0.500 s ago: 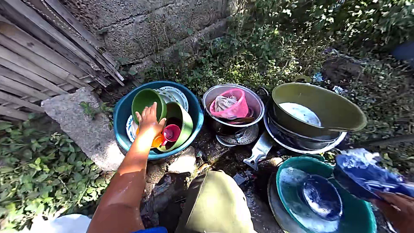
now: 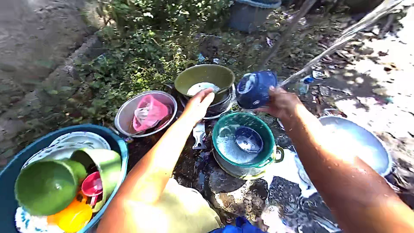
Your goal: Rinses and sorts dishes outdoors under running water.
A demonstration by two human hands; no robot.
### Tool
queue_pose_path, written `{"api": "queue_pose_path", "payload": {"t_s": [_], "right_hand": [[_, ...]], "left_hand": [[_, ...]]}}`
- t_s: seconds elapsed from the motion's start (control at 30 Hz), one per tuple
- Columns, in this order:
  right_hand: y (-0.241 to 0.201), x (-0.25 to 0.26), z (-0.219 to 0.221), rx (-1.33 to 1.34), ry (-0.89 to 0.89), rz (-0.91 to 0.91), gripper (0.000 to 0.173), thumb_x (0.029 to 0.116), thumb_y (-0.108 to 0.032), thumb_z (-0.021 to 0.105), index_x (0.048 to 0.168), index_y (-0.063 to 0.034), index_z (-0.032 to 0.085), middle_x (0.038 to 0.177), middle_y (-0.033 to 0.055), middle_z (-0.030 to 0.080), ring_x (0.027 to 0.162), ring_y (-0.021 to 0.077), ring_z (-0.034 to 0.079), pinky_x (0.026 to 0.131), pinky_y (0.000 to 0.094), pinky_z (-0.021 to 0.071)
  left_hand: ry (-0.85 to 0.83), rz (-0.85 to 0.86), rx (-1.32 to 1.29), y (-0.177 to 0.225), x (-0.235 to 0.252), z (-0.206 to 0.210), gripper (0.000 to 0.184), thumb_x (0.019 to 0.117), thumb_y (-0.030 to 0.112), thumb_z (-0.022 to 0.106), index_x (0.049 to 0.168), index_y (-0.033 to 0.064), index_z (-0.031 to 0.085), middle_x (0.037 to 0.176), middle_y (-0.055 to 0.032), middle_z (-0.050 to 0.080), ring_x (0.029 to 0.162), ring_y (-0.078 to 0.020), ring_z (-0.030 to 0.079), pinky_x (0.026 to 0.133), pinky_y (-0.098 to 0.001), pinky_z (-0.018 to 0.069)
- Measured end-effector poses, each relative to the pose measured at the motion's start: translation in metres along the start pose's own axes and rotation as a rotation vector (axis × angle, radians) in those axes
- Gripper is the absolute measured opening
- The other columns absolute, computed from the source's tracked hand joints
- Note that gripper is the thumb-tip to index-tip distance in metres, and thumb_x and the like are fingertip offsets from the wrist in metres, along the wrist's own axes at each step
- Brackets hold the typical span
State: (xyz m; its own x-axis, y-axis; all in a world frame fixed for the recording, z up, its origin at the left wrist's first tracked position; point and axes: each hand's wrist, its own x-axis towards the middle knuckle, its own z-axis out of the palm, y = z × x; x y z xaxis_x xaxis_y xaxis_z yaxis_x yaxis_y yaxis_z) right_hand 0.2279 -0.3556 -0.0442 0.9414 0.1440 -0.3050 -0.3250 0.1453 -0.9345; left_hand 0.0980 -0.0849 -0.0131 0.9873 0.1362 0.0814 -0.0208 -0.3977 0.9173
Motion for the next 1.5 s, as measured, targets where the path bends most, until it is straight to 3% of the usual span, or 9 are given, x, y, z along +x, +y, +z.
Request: {"api": "queue_pose_path", "payload": {"t_s": [0.17,0.33,0.43,0.5,0.63,0.73,0.93,1.23,1.5], "right_hand": [[0.049,-0.018,-0.026,0.426,0.049,0.121,0.045,0.1115,-0.04,0.034,0.151,-0.0176,0.035,0.134,0.0138,0.058,0.117,0.0327,0.064,0.089,0.057,0.0576],[0.116,-0.031,-0.043,0.505,0.232,0.249,0.047,0.1132,-0.039,0.028,0.145,-0.0064,0.038,0.123,0.0182,0.06,0.102,0.0286,0.068,0.083,0.0453,0.0598],[0.147,-0.041,-0.049,-0.405,0.041,0.142,0.048,0.1137,-0.023,0.029,0.142,0.0102,0.047,0.133,0.0244,0.062,0.119,0.0278,0.063,0.102,0.0403,0.0508],[0.163,-0.042,-0.048,-0.962,-0.255,0.018,0.049,0.1088,-0.028,0.048,0.144,0.0066,0.052,0.146,0.0302,0.052,0.14,0.0421,0.048,0.119,0.0552,0.0348],[0.208,-0.04,-0.032,-1.383,-0.533,0.019,0.082,0.0918,-0.049,0.072,0.155,-0.0042,0.043,0.156,0.0309,0.04,0.147,0.051,0.033,0.115,0.0743,0.0251],[0.217,-0.039,-0.028,-1.498,-0.491,0.097,0.068,0.0982,-0.019,0.062,0.157,0.0011,0.035,0.16,0.0351,0.03,0.149,0.0553,0.024,0.116,0.0776,0.0133],[0.175,-0.046,-0.027,-1.556,-0.564,0.157,0.04,0.1033,-0.006,0.045,0.141,-0.0002,0.057,0.141,0.031,0.056,0.132,0.0529,0.051,0.102,0.0732,0.0402],[0.107,-0.036,-0.052,-1.67,-0.5,-0.252,0.036,0.1013,0.0,0.047,0.131,-0.0036,0.067,0.121,0.029,0.068,0.126,0.0499,0.057,0.119,0.0687,0.0213],[0.078,-0.033,-0.029,-1.486,-0.382,-0.133,0.036,0.1,-0.025,0.064,0.13,-0.0053,0.066,0.125,0.0287,0.066,0.12,0.0517,0.06,0.097,0.0738,0.0436]], "left_hand": [[-0.051,-0.594,-0.508,-0.034,0.063,0.136,0.075,0.1029,0.065,0.04,0.153,0.009,0.042,0.152,-0.0233,0.046,0.137,-0.0375,0.049,0.106,-0.0586,0.0448],[0.013,-0.637,-0.726,-0.036,0.086,0.204,0.046,0.1069,0.037,0.05,0.14,0.0054,0.052,0.131,-0.019,0.06,0.113,-0.0304,0.06,0.091,-0.0527,0.0524],[-0.124,-0.466,-0.257,-0.003,0.091,0.202,0.038,0.1049,0.025,0.053,0.131,-0.0015,0.056,0.116,-0.0196,0.061,0.097,-0.0263,0.058,0.082,-0.0446,0.0503],[-0.326,-0.246,0.154,0.018,0.101,0.194,0.037,0.1059,0.02,0.053,0.133,-0.0059,0.058,0.129,-0.0256,0.062,0.119,-0.0349,0.06,0.102,-0.0516,0.0474],[-0.566,-0.102,0.51,0.045,0.124,0.19,0.044,0.1015,0.022,0.061,0.139,0.0008,0.058,0.136,-0.0237,0.061,0.129,-0.0372,0.057,0.109,-0.0569,0.0426],[-0.688,0.061,0.618,0.064,0.129,0.183,0.04,0.099,0.022,0.067,0.132,-0.0001,0.063,0.129,-0.0227,0.065,0.122,-0.035,0.061,0.107,-0.0545,0.0441],[-0.89,0.35,0.95,0.101,0.123,0.175,0.038,0.0974,0.023,0.07,0.132,0.0069,0.067,0.136,-0.0192,0.062,0.133,-0.0357,0.054,0.114,-0.0553,0.0371],[-0.607,0.261,0.503,0.113,0.115,0.14,0.037,0.1096,0.023,0.046,0.135,0.0026,0.062,0.138,-0.0187,0.061,0.131,-0.0284,0.056,0.114,-0.0486,0.039],[-0.015,-0.365,-0.21,0.064,0.092,0.097,0.051,0.1094,0.046,0.042,0.139,0.0069,0.056,0.134,-0.0177,0.06,0.121,-0.0286,0.06,0.099,-0.0516,0.0503]]}}
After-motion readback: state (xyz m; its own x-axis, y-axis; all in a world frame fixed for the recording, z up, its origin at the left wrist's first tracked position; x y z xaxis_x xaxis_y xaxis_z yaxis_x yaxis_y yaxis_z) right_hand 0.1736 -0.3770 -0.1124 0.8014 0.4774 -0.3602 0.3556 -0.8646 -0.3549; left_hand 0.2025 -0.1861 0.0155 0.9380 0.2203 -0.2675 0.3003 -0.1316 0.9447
